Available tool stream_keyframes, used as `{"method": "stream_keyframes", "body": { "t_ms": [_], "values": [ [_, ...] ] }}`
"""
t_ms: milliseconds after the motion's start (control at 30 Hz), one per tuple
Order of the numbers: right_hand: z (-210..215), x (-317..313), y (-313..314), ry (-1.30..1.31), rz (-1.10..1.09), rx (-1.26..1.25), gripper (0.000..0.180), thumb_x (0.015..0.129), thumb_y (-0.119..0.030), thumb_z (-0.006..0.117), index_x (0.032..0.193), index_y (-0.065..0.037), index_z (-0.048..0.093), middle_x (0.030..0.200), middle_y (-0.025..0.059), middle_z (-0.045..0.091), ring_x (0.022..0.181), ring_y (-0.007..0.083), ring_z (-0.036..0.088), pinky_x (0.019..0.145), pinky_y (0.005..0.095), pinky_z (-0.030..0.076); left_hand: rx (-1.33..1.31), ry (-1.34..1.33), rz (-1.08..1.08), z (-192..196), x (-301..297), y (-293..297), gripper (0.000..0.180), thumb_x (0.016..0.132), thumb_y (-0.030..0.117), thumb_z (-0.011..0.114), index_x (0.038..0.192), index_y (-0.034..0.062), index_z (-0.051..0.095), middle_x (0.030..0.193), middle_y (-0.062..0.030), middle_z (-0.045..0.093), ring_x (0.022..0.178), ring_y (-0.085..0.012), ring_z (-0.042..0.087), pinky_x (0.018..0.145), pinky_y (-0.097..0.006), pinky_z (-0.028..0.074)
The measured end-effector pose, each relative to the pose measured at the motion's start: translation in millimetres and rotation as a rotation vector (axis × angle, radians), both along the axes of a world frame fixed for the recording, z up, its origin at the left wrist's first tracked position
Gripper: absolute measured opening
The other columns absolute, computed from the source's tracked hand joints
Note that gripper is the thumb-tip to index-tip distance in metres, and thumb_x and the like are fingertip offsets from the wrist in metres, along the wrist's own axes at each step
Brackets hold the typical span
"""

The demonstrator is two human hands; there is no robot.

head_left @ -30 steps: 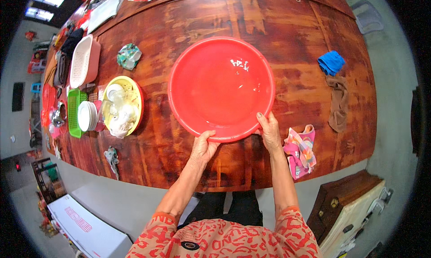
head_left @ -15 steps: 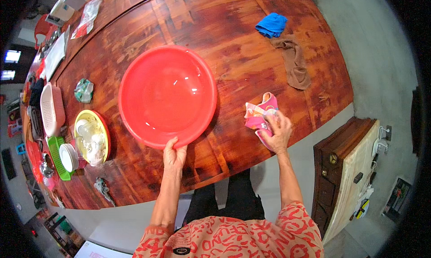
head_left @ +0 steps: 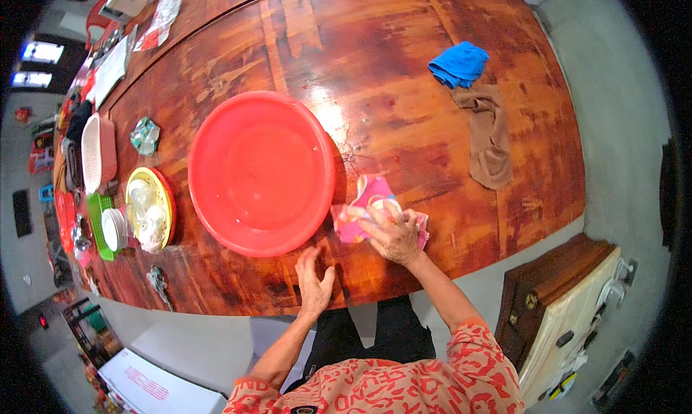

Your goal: The person wipes a large wooden table with a pink cloth, moving around various items such as plastic basins, baskets, and bottles. They systematically clean different sections of the table surface, occasionally lifting and repositioning objects to wipe underneath them.

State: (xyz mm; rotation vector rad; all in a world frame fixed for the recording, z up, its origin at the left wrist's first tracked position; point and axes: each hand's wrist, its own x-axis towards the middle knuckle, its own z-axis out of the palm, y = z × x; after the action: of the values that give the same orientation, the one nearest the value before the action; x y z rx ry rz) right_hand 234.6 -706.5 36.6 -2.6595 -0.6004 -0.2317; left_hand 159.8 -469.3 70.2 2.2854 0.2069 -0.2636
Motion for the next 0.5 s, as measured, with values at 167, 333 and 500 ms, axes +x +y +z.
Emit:
{"method": "stream_keyframes", "body": {
  "t_ms": [167,333,500],
  "values": [
    [-26,77,-22,-0.104,-0.162,0.070,0.038,0.077,-0.014,0.064,0.115,-0.016,0.069,0.116,0.0062,0.060,0.110,0.0295,0.050,0.091,0.0468,0.038,0.450,0.060,-0.101,-2,37,-13,0.088,0.074,0.034,0.080,0.143,-0.0006,0.036,0.142,-0.0269,0.037,0.130,-0.0457,0.034,0.111,-0.050,0.028],
    [-25,202,-56,-0.106,-0.410,0.207,0.042,0.081,-0.018,0.066,0.122,-0.024,0.066,0.120,0.0024,0.059,0.109,0.0295,0.049,0.091,0.0445,0.040,0.613,0.210,-0.188,-15,31,-16,0.095,0.071,0.049,0.079,0.143,0.0017,0.038,0.143,-0.0242,0.039,0.132,-0.0425,0.035,0.111,-0.050,0.028],
    [-29,251,-22,-0.081,-0.246,-0.049,0.041,0.082,-0.035,0.065,0.123,-0.031,0.065,0.145,-0.0065,0.049,0.129,0.0270,0.041,0.092,0.0502,0.034,0.617,0.200,-0.197,-10,38,-19,0.094,0.070,0.050,0.079,0.142,0.0034,0.041,0.141,-0.0227,0.041,0.131,-0.0415,0.037,0.111,-0.050,0.029]
  ]
}}
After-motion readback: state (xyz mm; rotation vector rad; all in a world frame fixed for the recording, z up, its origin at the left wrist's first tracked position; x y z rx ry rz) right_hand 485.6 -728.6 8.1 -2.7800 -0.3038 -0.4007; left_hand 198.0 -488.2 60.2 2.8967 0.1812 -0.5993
